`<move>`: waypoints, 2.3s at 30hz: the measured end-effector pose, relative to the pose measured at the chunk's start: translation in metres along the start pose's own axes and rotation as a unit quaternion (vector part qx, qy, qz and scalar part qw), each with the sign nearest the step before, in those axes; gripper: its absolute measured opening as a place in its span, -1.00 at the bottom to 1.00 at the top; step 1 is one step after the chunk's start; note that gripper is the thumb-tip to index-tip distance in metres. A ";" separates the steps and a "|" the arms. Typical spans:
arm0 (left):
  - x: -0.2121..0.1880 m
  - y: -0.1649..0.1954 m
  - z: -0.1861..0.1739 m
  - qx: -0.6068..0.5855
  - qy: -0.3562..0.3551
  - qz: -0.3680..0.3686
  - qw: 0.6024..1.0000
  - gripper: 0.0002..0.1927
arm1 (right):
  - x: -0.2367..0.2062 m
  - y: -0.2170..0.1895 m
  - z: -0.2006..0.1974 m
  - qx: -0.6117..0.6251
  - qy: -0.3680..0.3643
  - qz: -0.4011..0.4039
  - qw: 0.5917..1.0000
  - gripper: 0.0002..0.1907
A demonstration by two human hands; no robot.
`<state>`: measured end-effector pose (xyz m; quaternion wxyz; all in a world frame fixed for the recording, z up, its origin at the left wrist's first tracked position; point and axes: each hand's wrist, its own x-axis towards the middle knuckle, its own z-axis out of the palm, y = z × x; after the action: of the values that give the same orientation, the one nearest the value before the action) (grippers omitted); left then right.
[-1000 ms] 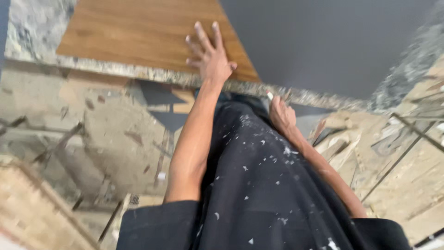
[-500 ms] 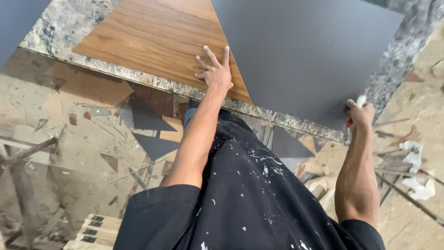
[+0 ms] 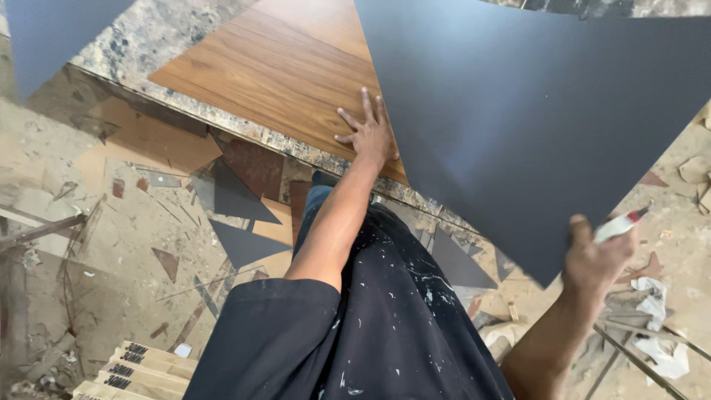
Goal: The person places triangular wood-grain laminate pieces on large gray laminate sheets on a workbench, aligns each piece against the sheet edge, and traces around it with a marker, repeating the positioning and tracing for successive triangles.
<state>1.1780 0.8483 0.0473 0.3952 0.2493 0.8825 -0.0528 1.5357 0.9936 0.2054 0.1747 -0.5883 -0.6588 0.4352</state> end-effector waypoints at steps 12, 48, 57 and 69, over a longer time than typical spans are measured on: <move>-0.008 0.013 -0.015 0.067 -0.004 0.023 0.997 0.49 | -0.160 -0.068 0.069 -0.074 -0.092 -0.098 0.988 -0.74; 0.089 -0.048 -0.087 0.157 0.035 0.150 0.976 0.63 | -0.279 0.021 0.114 -0.024 0.045 -0.209 0.977 -0.57; 0.068 -0.100 -0.023 -0.099 0.193 0.220 0.951 0.13 | -0.131 0.036 0.029 0.078 0.200 -0.084 0.973 -0.66; 0.065 -0.294 -0.030 -0.219 0.424 0.075 0.875 -0.20 | 0.010 0.066 0.043 -0.238 0.099 -0.182 0.949 -0.84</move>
<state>0.9797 0.6272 -0.0098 0.0300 0.2204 0.9330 0.2828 1.5424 0.9821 0.1265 0.1705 -0.5231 -0.8184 0.1658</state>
